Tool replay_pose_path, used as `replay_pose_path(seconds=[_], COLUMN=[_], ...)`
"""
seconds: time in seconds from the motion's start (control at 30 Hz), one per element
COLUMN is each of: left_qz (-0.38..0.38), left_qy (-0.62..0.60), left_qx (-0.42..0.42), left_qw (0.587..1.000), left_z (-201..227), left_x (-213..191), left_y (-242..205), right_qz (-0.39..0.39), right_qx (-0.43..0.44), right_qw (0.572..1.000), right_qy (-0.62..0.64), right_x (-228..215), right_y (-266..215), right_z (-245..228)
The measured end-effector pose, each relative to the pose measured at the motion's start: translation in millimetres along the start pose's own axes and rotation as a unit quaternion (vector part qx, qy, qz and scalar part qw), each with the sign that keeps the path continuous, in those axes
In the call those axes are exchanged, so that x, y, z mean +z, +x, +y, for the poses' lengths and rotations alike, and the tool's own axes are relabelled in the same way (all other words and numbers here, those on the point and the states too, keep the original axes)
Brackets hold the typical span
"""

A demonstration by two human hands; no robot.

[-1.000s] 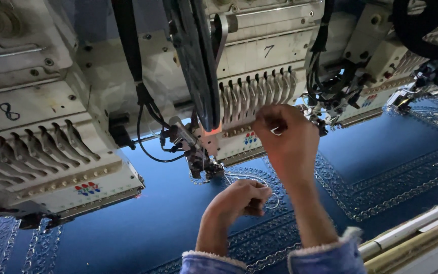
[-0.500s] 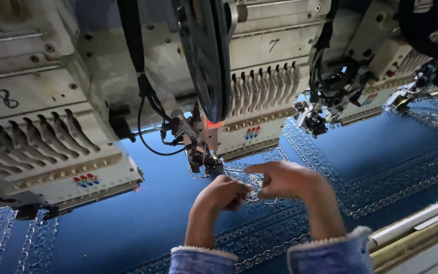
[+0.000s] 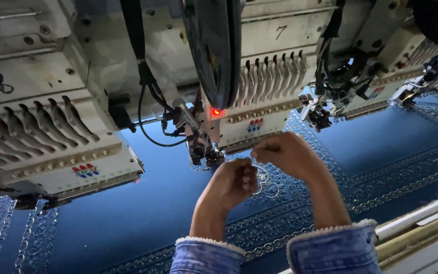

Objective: The person threads an industrial embroidery machine by hand, pulling thread through various guides and needles.

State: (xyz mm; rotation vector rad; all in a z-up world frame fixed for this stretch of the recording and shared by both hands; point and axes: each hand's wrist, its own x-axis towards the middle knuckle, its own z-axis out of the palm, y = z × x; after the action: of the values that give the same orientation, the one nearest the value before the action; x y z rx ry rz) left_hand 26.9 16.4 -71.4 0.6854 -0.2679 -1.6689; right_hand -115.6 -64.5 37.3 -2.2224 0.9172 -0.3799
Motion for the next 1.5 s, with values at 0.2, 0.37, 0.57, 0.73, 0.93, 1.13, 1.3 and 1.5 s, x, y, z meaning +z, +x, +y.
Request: replay_pose_path(seconds=[0.2, 0.37, 0.57, 0.73, 0.93, 1.13, 1.3, 1.5], left_qz=[-0.034, -0.028, -0.003, -0.010, -0.017, -0.047, -0.061, -0.060], left_qy=[-0.127, -0.193, -0.198, -0.233, -0.268, -0.299, -0.350, -0.290], left_qx=[0.012, 0.045, 0.095, 0.106, 0.101, 0.098, 0.060, 0.069], left_qw=[0.991, 0.980, 0.976, 0.967, 0.958, 0.948, 0.933, 0.953], left_z=[-5.0, -12.9, -14.6, -15.6, -15.2, -17.6, -17.4, -22.7], left_x=[-2.6, -22.5, -6.7, -7.0, -2.6, -16.0, -20.9, -34.8], left_y=[1.9, 22.8, 19.6, 24.5, 22.0, 34.3, 41.3, 59.2], right_qz=[0.056, 0.123, 0.189, 0.198, 0.198, 0.209, 0.194, 0.195], right_qx=[-0.019, -0.034, -0.065, -0.077, -0.095, -0.105, -0.069, -0.058], right_qw=[0.998, 0.992, 0.979, 0.977, 0.975, 0.972, 0.977, 0.975], right_qy=[0.000, 0.007, 0.028, 0.021, 0.015, -0.008, -0.058, -0.091], right_x=[7.4, 11.9, 16.0, 18.9, 23.6, 30.3, 35.1, 39.8], right_y=[-1.9, 8.4, 13.5, 12.8, 11.1, 16.6, 12.4, 13.6], right_z=[-1.7, 14.3, 20.9, 14.7, 11.4, 14.5, 8.1, 5.9])
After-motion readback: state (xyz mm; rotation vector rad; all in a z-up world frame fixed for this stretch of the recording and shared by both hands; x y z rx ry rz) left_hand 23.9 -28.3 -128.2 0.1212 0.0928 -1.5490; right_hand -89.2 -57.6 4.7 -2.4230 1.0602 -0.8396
